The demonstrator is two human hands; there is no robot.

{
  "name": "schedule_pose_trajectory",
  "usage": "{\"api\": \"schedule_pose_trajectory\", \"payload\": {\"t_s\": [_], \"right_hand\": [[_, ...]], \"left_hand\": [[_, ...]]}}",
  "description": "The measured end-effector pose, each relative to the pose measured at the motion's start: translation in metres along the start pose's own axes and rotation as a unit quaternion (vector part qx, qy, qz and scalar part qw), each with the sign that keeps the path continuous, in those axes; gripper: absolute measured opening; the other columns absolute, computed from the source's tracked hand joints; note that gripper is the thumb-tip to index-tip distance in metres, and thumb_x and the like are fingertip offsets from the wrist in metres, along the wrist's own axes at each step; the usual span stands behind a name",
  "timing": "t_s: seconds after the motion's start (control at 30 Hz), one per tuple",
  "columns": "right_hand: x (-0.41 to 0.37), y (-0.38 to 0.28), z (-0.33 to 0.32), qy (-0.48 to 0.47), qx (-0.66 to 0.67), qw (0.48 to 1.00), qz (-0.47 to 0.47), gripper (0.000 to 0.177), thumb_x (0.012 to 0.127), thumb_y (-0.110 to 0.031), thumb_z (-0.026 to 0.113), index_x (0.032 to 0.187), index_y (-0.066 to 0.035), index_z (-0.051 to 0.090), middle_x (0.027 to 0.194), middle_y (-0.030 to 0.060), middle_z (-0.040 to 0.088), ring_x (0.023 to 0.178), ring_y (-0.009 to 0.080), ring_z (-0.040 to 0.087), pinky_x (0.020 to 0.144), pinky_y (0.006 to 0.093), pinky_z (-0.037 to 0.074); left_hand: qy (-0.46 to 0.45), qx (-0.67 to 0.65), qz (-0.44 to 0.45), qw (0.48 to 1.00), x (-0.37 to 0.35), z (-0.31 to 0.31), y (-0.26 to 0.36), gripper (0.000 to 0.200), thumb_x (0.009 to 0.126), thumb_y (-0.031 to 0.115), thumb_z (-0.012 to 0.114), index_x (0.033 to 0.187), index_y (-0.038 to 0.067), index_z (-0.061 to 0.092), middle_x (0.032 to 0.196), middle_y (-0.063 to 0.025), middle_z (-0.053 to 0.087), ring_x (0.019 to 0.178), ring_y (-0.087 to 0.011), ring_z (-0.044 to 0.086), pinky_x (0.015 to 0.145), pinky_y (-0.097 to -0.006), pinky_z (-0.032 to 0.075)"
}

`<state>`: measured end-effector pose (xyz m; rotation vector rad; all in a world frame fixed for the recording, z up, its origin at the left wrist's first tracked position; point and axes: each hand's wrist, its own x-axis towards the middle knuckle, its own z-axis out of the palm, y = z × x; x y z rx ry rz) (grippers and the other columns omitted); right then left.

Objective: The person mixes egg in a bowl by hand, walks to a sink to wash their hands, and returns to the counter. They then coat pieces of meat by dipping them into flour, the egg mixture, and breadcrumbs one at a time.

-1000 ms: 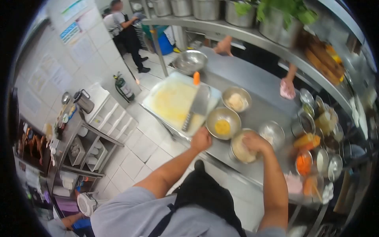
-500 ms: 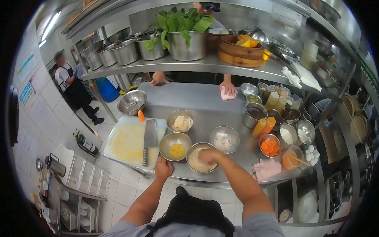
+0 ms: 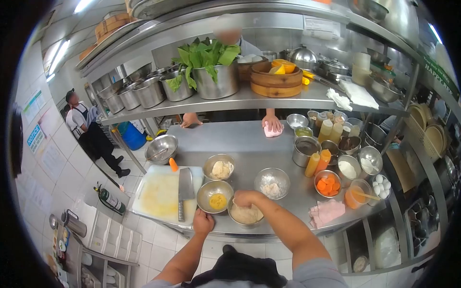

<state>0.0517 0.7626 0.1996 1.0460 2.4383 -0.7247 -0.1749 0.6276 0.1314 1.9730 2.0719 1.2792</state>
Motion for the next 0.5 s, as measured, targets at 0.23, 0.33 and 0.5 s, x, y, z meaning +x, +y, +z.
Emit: {"api": "schedule_pose_trajectory", "payload": {"t_s": [0.23, 0.33, 0.5], "right_hand": [[0.004, -0.002, 0.005, -0.015, -0.033, 0.999, 0.0, 0.032, 0.086, -0.017, 0.054, 0.098, 0.007, 0.072, 0.105, 0.0271, 0.07, 0.099, 0.0382, 0.069, 0.088, 0.0481, 0.052], [-0.054, -0.025, -0.023, 0.102, 0.087, 0.99, 0.032, 0.042, 0.086, -0.028, 0.064, 0.108, 0.008, 0.067, 0.113, 0.0274, 0.068, 0.105, 0.0386, 0.067, 0.092, 0.0471, 0.052], [-0.073, -0.033, 0.011, 0.11, -0.044, 0.991, 0.057, 0.09, 0.076, -0.031, 0.077, 0.15, -0.005, 0.033, 0.146, 0.023, 0.05, 0.125, 0.0422, 0.055, 0.105, 0.0424, 0.047]], "left_hand": [[-0.004, 0.008, 0.009, 1.0, -0.001, 0.004, -0.01, 0.013, 0.076, 0.006, 0.062, 0.089, 0.002, 0.062, 0.088, -0.0171, 0.059, 0.086, -0.0386, 0.058, 0.077, -0.0484, 0.049], [0.024, -0.008, 0.024, 0.999, 0.001, 0.005, -0.007, 0.013, 0.075, 0.005, 0.062, 0.088, 0.002, 0.062, 0.088, -0.0173, 0.059, 0.086, -0.0387, 0.058, 0.077, -0.0483, 0.05], [-0.007, 0.01, 0.011, 1.0, -0.004, 0.005, -0.006, 0.014, 0.074, 0.005, 0.063, 0.088, 0.002, 0.062, 0.088, -0.0176, 0.059, 0.086, -0.0386, 0.058, 0.078, -0.0479, 0.05]]}}
